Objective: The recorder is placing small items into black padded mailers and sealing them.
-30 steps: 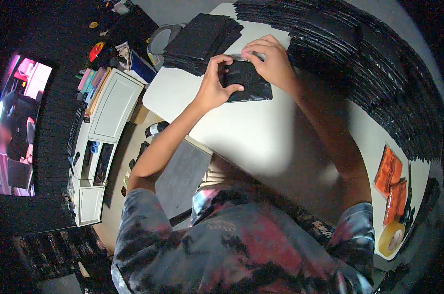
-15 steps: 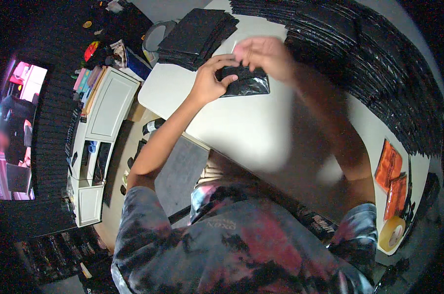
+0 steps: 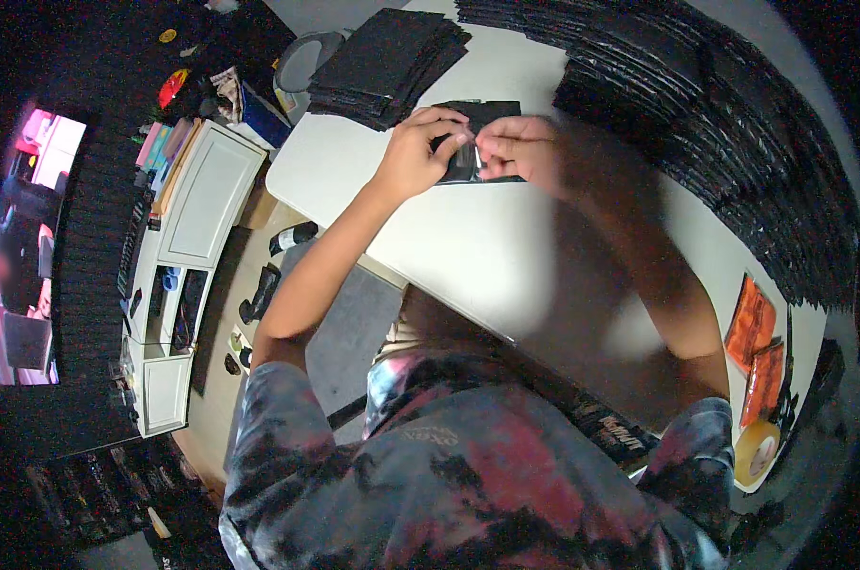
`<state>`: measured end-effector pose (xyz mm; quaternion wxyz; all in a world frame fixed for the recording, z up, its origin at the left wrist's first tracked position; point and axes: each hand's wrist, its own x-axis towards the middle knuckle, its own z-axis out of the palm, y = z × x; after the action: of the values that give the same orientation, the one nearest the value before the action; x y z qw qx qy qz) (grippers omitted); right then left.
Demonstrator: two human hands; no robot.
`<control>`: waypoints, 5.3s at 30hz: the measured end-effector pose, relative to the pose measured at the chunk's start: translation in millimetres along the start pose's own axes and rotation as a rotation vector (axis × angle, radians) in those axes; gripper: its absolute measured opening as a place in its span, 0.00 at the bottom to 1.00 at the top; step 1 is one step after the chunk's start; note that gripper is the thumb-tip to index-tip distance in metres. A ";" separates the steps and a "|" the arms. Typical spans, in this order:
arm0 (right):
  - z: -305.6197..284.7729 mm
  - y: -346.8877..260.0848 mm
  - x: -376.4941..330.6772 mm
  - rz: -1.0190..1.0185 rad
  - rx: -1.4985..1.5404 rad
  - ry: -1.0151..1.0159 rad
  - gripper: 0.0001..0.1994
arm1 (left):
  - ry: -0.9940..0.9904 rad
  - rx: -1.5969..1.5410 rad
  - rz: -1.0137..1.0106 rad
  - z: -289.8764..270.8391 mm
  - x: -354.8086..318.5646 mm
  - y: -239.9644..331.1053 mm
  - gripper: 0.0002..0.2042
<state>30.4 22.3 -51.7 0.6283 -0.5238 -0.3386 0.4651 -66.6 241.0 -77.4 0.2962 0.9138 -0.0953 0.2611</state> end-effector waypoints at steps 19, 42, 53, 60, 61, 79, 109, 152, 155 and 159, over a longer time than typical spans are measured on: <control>-15.8 -7.4 -3.4 -0.191 -0.123 0.122 0.12 | -0.162 0.024 0.071 -15.4 -4.0 19.2 0.12; -19.0 20.8 10.0 -0.196 -0.447 0.127 0.10 | -0.216 -0.008 0.107 -16.0 -4.2 14.0 0.14; -13.7 23.4 11.0 -0.159 -0.466 0.276 0.10 | -0.202 -0.051 0.086 -14.0 -5.7 14.3 0.10; -20.4 6.2 7.5 -0.040 -0.653 0.351 0.14 | -0.171 -0.011 0.039 -14.6 -6.5 16.4 0.16; -20.5 3.6 7.0 -0.038 -0.653 0.350 0.14 | -0.182 -0.009 0.044 -15.2 -5.3 17.3 0.18; -18.9 10.5 10.4 -0.021 -0.668 0.368 0.13 | -0.182 0.028 0.062 -16.0 -4.6 25.0 0.25; -22.5 14.7 21.4 0.037 -0.766 0.407 0.11 | -0.229 0.065 0.173 -18.4 -4.4 27.4 0.12; 27.3 4.4 -20.0 -0.387 -1.835 0.391 0.35 | -0.212 0.409 0.417 -55.0 -1.7 44.8 0.07; 19.9 -23.5 -16.8 -0.407 -1.646 0.405 0.16 | -0.038 0.345 0.305 -70.7 16.7 58.0 0.06; 10.9 -69.3 -23.5 -0.310 -1.103 0.305 0.14 | 0.056 0.124 -0.006 -90.4 37.1 69.0 0.08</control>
<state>28.4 2.7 19.6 0.3656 -0.7782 -0.5088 0.0430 -95.9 238.0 38.5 0.2423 0.9230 -0.0681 0.2910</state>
